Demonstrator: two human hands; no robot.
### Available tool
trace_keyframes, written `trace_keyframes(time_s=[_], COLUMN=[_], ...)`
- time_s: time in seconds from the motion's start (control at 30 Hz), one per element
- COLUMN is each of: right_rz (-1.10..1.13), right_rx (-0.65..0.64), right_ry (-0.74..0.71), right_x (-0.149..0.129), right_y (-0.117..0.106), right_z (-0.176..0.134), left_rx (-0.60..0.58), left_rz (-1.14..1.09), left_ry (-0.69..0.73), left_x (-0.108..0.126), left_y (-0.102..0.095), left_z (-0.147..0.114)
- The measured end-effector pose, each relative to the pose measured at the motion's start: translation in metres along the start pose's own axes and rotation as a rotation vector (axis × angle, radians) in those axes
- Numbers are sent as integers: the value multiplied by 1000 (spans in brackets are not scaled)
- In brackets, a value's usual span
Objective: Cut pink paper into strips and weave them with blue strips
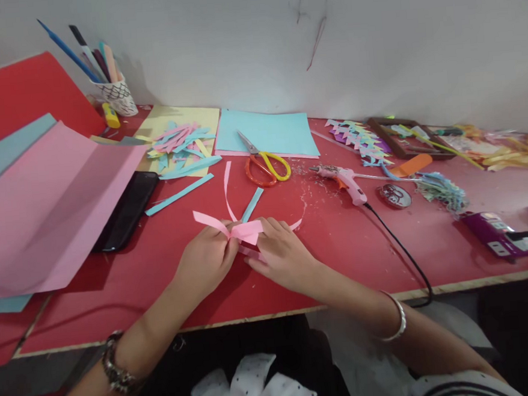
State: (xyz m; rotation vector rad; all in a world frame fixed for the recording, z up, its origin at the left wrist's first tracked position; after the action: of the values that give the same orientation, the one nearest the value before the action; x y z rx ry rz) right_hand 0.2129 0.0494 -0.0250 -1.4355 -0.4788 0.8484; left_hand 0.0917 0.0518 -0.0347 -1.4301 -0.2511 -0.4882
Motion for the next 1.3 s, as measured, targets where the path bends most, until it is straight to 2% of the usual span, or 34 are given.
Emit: trace_keyframes(time_s=[0.27, 0.63, 0.87, 1.13, 1.3], right_rz=[72, -33, -7, 150, 229], right_rx=[-6, -217, -138, -74, -114], right_ry=[-41, 55, 76, -91, -236], right_x=[6, -4, 3, 18, 27], right_y=[3, -4, -5, -7, -12], right_z=[4, -5, -6, -2, 4], left_rx=[-13, -53, -73, -148, -158], left_rz=[-2, -9, -43, -37, -72], left_ry=[-25, -59, -89, -171, -196], left_x=[0, -3, -1, 1, 3], left_y=[-1, 1, -2, -5, -5], left_z=[2, 1, 1, -2, -5])
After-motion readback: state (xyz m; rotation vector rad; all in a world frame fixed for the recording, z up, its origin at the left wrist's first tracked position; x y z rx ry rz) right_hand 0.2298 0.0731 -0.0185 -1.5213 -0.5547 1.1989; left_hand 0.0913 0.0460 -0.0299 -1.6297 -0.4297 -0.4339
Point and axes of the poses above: each hand's wrist, its own z-axis towards the middle knuckle, its own y-axis out of the palm, x = y × z, the point moved 4 cm from there along z, towards the middle knuckle, and after that the axes turned 12 degrees about -y, right-handed, at the moved point
